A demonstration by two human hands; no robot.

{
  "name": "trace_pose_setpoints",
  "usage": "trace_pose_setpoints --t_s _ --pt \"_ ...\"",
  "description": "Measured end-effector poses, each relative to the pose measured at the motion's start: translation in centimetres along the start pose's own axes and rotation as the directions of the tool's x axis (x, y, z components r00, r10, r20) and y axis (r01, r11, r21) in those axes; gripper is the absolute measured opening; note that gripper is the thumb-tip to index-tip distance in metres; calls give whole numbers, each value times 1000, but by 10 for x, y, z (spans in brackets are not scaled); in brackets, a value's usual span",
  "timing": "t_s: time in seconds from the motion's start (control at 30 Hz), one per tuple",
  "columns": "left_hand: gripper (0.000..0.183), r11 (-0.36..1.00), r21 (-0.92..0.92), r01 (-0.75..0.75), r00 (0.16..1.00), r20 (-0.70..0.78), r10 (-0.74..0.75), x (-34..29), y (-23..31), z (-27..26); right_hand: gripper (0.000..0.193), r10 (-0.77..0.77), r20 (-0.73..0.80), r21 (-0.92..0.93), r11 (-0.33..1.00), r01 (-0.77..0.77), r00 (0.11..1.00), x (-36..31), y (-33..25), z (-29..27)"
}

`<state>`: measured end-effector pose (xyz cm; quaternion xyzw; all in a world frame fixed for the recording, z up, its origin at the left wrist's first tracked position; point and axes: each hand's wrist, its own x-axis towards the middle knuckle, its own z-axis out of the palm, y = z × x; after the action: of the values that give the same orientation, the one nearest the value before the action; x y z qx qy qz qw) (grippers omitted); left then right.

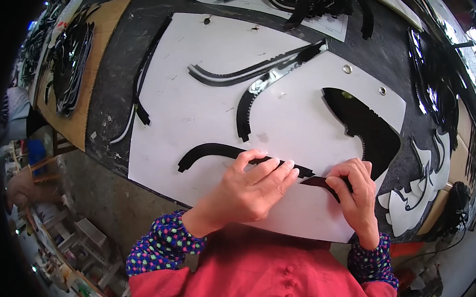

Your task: The recorder is organizing and manually assembling various pre-cut components of shoe uppers on a workbench.

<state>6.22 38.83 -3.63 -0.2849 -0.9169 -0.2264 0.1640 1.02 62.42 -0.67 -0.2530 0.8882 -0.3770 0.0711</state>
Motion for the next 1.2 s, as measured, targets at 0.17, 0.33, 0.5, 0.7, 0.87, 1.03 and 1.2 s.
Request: trace_pose_setpoints --t_s 0.17,0.33,0.5,0.7,0.87,1.03,1.2 --pt "28 999 -23 -27 998 -66 25 -1 2 5 12 -69 -45 -4 998 68 997 -6 8 2" --pt "26 998 -40 -49 987 -154 42 -6 4 13 11 -32 -112 -12 999 31 993 -17 11 11" --pt "28 999 -36 -39 979 -202 31 -12 11 16 10 -42 -146 -3 999 42 988 -20 10 17" --pt "29 995 -67 -74 967 -248 55 -12 10 25 6 -5 -114 -52 999 -1 994 -21 6 16" --pt "28 996 -59 -71 966 -252 54 -11 12 22 9 4 -135 -16 1000 -6 991 -22 3 18" --pt "26 997 -33 -73 964 -257 62 -10 9 26 10 -26 -141 -22 1000 23 990 -21 6 19" --pt "25 997 -44 -68 960 -275 54 -11 11 26 11 -21 -143 -15 1000 19 989 -22 8 20"
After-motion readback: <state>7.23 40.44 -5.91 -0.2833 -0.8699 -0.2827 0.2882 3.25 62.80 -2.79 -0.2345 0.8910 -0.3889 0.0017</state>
